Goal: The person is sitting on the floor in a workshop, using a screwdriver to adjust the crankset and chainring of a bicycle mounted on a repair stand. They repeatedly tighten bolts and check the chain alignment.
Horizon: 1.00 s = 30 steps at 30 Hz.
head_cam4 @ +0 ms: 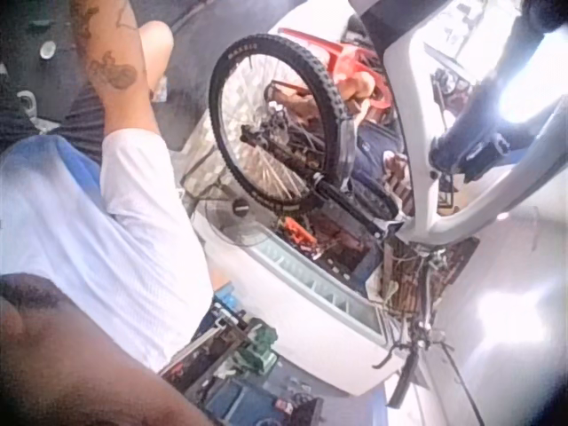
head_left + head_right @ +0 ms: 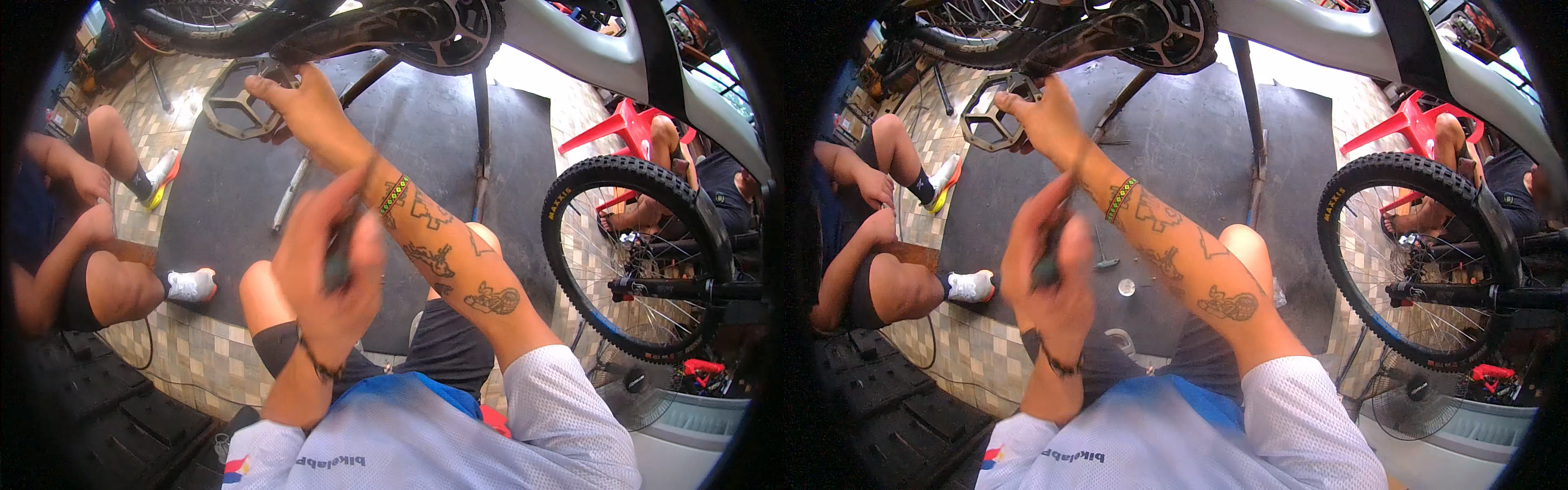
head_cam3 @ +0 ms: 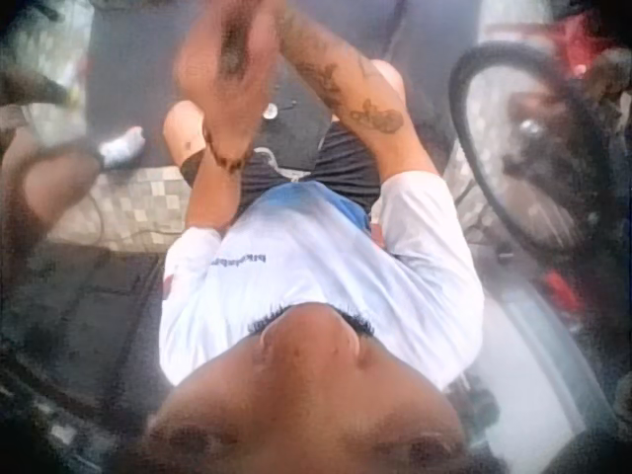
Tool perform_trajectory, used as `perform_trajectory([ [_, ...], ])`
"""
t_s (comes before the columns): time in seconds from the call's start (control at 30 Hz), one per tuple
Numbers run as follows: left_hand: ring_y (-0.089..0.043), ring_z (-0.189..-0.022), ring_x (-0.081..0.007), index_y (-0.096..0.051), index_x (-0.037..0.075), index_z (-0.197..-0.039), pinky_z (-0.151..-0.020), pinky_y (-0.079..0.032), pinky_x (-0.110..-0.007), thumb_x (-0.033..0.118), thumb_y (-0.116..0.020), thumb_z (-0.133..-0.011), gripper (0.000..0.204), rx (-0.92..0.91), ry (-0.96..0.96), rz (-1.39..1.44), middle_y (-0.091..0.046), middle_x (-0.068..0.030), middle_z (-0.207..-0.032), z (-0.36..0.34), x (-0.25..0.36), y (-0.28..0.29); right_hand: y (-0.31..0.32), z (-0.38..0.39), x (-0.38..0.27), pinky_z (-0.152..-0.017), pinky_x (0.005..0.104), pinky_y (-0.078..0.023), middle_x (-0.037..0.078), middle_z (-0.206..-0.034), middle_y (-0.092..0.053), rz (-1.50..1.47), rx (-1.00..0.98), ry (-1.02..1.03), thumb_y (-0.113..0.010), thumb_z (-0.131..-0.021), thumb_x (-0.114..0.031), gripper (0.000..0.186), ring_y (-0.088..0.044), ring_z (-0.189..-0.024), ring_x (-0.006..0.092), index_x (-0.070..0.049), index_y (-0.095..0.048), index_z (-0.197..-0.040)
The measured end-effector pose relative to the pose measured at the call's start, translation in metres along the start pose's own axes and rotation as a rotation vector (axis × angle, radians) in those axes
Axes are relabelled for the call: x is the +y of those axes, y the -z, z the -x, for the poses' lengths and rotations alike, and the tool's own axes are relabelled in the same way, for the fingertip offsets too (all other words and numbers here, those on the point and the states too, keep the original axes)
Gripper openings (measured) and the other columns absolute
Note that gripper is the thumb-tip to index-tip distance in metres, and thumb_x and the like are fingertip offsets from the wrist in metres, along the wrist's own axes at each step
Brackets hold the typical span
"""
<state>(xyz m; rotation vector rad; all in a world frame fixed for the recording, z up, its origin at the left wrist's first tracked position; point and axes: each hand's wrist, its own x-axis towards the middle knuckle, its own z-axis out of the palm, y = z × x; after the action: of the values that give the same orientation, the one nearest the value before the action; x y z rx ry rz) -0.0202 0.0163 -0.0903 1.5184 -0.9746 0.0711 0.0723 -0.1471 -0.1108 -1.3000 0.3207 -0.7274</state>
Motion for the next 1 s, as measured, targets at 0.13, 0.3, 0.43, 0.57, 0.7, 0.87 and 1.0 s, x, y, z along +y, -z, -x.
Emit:
perform_trajectory([
  [0.13, -0.066, -0.078, -0.0114, -0.075, -0.002, -0.118, -0.071, -0.052, -0.027, 0.004, -0.072, -0.096, 0.023, -0.012, -0.151, 0.014, -0.073, -0.0093, -0.090, -0.044, -0.017, -0.034, -0.003, -0.010, 0.017, -0.052, 0.0349, -0.061, 0.017, -0.113, -0.069, 0.066, -0.017, 0.076, -0.080, -0.094, -0.036, 0.063, -0.073, -0.081, 0.0257, 0.006, -0.057, -0.135],
  [0.3, -0.069, -0.076, -0.0149, -0.076, -0.001, -0.115, -0.072, -0.054, -0.029, 0.002, -0.072, -0.095, 0.021, 0.003, -0.117, -0.030, -0.074, -0.0122, -0.089, -0.057, -0.011, -0.044, 0.002, -0.017, 0.027, -0.050, 0.0356, -0.060, 0.015, -0.109, -0.067, 0.083, -0.059, 0.123, -0.080, -0.095, -0.036, 0.063, -0.072, -0.080, 0.0253, 0.005, -0.054, -0.136],
  [0.43, -0.074, -0.080, -0.0229, -0.075, -0.002, -0.114, -0.075, -0.056, -0.032, 0.001, -0.072, -0.093, 0.022, 0.030, -0.302, -0.065, -0.076, -0.0136, -0.095, -0.068, -0.020, -0.056, 0.003, -0.026, 0.047, -0.051, 0.0351, -0.060, 0.013, -0.105, -0.067, 0.033, -0.073, 0.241, -0.079, -0.096, -0.037, 0.063, -0.071, -0.081, 0.0231, 0.002, -0.053, -0.138],
  [0.57, -0.074, -0.082, -0.0278, -0.074, -0.001, -0.114, -0.076, -0.057, -0.034, 0.000, -0.072, -0.092, 0.022, 0.039, -0.352, -0.102, -0.075, -0.0143, -0.098, -0.069, -0.017, -0.062, 0.014, -0.034, 0.056, -0.053, 0.0345, -0.060, 0.012, -0.103, -0.067, 0.052, -0.094, 0.308, -0.079, -0.096, -0.037, 0.061, -0.070, -0.080, 0.0216, 0.001, -0.053, -0.136],
  [0.7, -0.072, -0.080, -0.0300, -0.073, 0.000, -0.115, -0.074, -0.057, -0.037, -0.001, -0.072, -0.091, 0.024, 0.037, -0.360, -0.174, -0.072, -0.0139, -0.093, -0.068, -0.017, -0.056, 0.000, -0.025, 0.047, -0.052, 0.0345, -0.060, 0.012, -0.101, -0.067, 0.011, -0.102, 0.239, -0.080, -0.095, -0.038, 0.060, -0.070, -0.077, 0.0218, 0.002, -0.055, -0.133],
  [0.87, -0.068, -0.080, -0.0285, -0.073, 0.003, -0.119, -0.071, -0.056, -0.040, -0.001, -0.077, -0.082, 0.038, -0.021, -0.532, -0.454, -0.064, -0.0098, -0.090, -0.074, -0.011, -0.047, -0.008, -0.029, 0.030, -0.051, 0.0345, -0.060, 0.013, -0.100, -0.068, -0.019, -0.099, 0.193, -0.081, -0.094, -0.039, 0.059, -0.070, -0.074, 0.0220, 0.002, -0.056, -0.129],
  [1.0, -0.065, -0.083, -0.0237, -0.074, 0.003, -0.121, -0.072, -0.055, -0.039, 0.002, -0.075, -0.076, 0.045, -0.086, -0.759, -0.701, -0.059, -0.0056, -0.092, -0.086, -0.005, -0.037, -0.011, -0.039, 0.023, -0.051, 0.0345, -0.060, 0.013, -0.098, -0.068, -0.029, -0.089, 0.163, -0.082, -0.093, -0.039, 0.059, -0.070, -0.071, 0.0221, 0.002, -0.057, -0.126],
])
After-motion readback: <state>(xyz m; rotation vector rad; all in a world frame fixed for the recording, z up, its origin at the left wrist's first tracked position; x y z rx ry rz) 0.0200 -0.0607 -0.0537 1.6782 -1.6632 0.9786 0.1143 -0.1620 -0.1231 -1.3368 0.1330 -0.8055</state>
